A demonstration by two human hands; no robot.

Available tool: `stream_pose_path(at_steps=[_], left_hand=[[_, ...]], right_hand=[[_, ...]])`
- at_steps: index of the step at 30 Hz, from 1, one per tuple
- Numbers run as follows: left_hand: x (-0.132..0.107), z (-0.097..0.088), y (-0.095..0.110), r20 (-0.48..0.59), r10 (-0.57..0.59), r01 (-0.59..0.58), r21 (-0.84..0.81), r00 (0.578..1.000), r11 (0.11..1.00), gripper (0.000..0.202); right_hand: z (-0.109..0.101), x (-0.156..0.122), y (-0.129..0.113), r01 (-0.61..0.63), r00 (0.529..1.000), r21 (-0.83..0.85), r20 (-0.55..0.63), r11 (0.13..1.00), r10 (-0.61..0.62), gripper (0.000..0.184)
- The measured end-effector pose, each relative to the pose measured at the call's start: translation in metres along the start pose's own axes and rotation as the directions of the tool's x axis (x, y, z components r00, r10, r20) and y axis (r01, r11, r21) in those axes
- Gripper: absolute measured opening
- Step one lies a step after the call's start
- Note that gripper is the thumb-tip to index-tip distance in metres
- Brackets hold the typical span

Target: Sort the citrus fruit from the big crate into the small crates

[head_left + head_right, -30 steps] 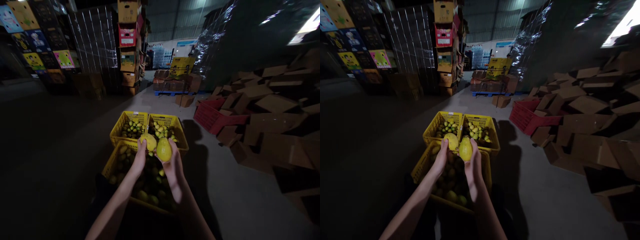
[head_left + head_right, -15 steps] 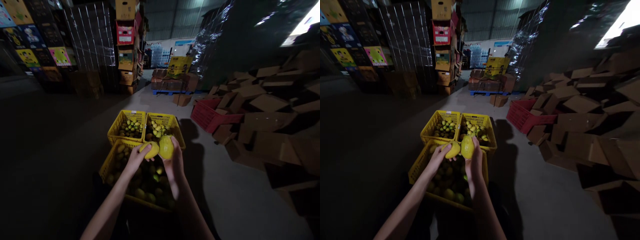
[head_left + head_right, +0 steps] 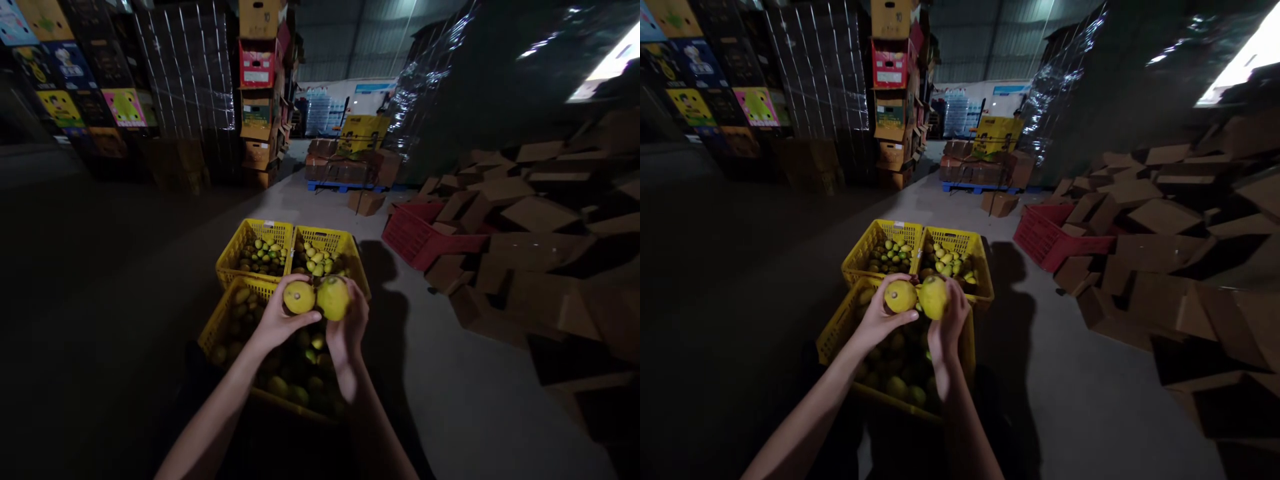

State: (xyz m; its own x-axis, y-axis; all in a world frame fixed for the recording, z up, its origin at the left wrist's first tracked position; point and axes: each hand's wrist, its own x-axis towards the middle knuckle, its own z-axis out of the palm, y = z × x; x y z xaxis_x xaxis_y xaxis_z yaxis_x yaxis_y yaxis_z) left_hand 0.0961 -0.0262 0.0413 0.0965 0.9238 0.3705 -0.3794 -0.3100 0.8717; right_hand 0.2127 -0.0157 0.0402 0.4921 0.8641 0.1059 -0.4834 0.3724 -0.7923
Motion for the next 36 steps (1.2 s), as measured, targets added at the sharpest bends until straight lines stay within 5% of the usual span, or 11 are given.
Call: stream_pose_path(at_steps=[8, 17, 36], left_hand=[[0.003, -0.013, 0.0, 0.106, 0.209, -0.218, 0.083, 0.972, 0.972, 0.054], [0.002, -0.018, 0.005, 0.217, 0.3, -0.342, 0.192, 0.929, 0.92, 0.048], [0.0, -0.019, 0.008, 0.279, 0.347, -0.421, 0.278, 0.896, 0.864, 0.034]], right_hand=[[0.01, -0.02, 0.007, 0.176, 0.978, -0.066, 0.123, 0.982, -0.167, 0.023], [0.002, -0.018, 0.012, 0.311, 0.931, -0.018, 0.206, 0.95, -0.301, 0.029], [0.003, -0.017, 0.01, 0.329, 0.937, 0.002, 0.126, 0.944, -0.327, 0.026]])
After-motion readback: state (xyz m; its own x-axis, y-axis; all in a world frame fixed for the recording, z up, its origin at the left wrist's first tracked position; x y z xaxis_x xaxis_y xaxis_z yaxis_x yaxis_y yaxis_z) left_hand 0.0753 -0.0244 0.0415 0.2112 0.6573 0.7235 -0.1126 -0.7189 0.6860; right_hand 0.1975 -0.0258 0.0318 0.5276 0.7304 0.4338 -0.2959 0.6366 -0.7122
